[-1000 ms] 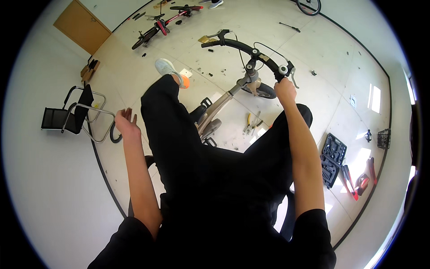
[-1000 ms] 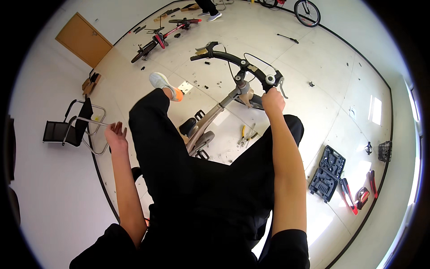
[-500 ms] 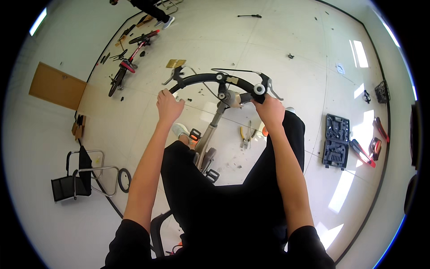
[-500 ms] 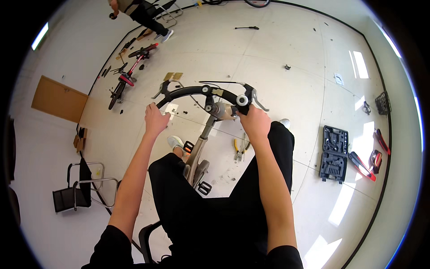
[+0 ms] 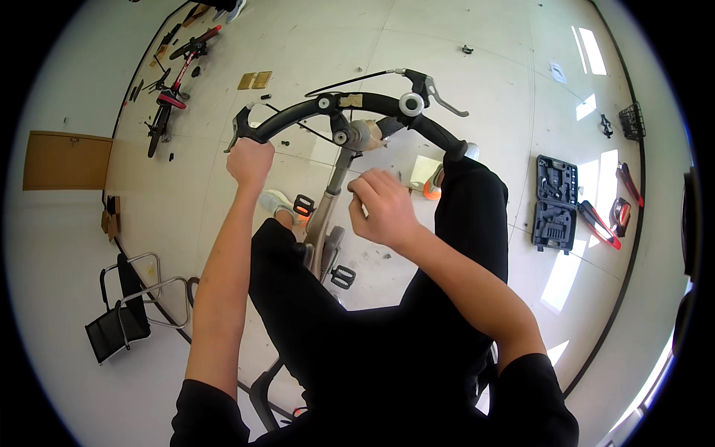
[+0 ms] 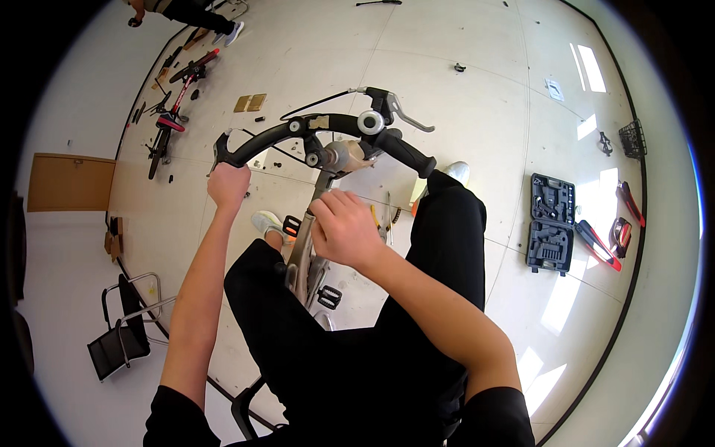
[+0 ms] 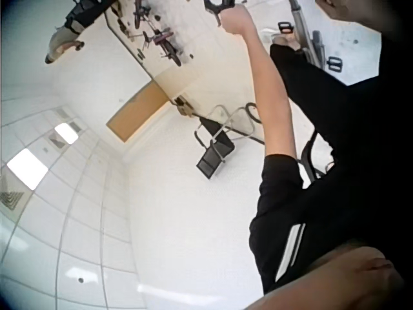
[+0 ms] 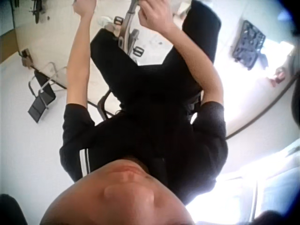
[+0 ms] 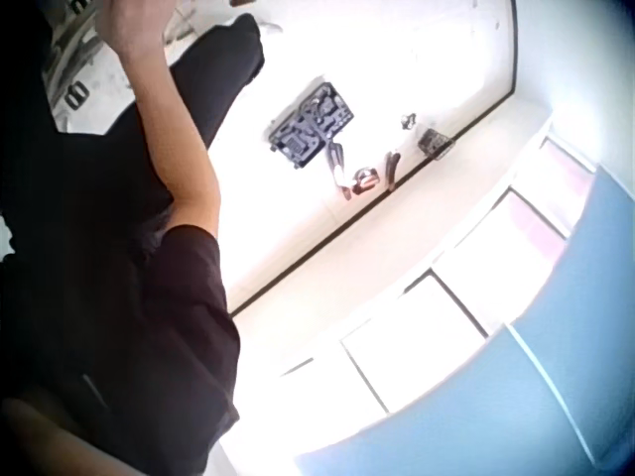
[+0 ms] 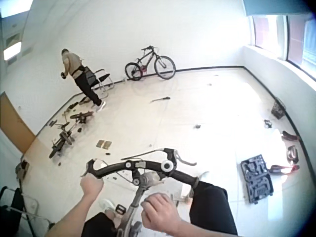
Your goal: The person assembles a bicycle by attaching the handlebar to the frame and tightening the stem bolt. They then adjust the brake cables and secure the handlebar grips.
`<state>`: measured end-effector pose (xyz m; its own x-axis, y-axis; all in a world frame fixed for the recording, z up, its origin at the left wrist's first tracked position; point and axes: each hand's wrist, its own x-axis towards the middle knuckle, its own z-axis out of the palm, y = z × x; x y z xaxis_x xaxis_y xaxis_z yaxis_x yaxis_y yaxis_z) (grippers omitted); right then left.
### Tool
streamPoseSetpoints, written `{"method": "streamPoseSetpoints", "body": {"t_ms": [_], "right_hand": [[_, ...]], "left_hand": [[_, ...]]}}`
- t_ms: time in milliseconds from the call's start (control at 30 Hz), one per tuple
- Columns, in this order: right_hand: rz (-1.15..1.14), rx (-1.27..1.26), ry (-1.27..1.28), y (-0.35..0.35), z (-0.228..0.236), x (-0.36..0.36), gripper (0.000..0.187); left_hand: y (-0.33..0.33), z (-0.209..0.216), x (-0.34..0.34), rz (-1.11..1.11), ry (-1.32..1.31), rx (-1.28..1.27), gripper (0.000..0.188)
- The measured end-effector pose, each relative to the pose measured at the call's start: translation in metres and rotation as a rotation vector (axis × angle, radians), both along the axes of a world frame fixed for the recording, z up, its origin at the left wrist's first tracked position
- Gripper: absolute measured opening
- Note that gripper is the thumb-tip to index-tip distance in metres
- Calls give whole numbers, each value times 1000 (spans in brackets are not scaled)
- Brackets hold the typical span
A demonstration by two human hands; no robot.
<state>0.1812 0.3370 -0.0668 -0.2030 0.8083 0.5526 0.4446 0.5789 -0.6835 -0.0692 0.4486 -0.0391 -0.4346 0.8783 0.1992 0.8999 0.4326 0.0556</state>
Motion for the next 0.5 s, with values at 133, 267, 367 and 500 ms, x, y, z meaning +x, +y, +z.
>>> {"method": "streamPoseSetpoints", "body": {"t_ms": [133, 267, 367, 500], "right_hand": [[-207, -589, 95, 51, -57, -37, 31], [-386, -698, 90, 91, -56, -50, 56], [-409, -591, 16, 101, -66, -56, 58], [-369, -450, -96, 110, -89, -54, 45]], "left_hand": [[4, 1, 9, -18, 12, -1, 28], [5, 2, 4, 0, 10, -13, 28], [3, 1, 6, -19, 36, 22, 28], [3, -4, 11, -28, 68, 113, 31]]}}
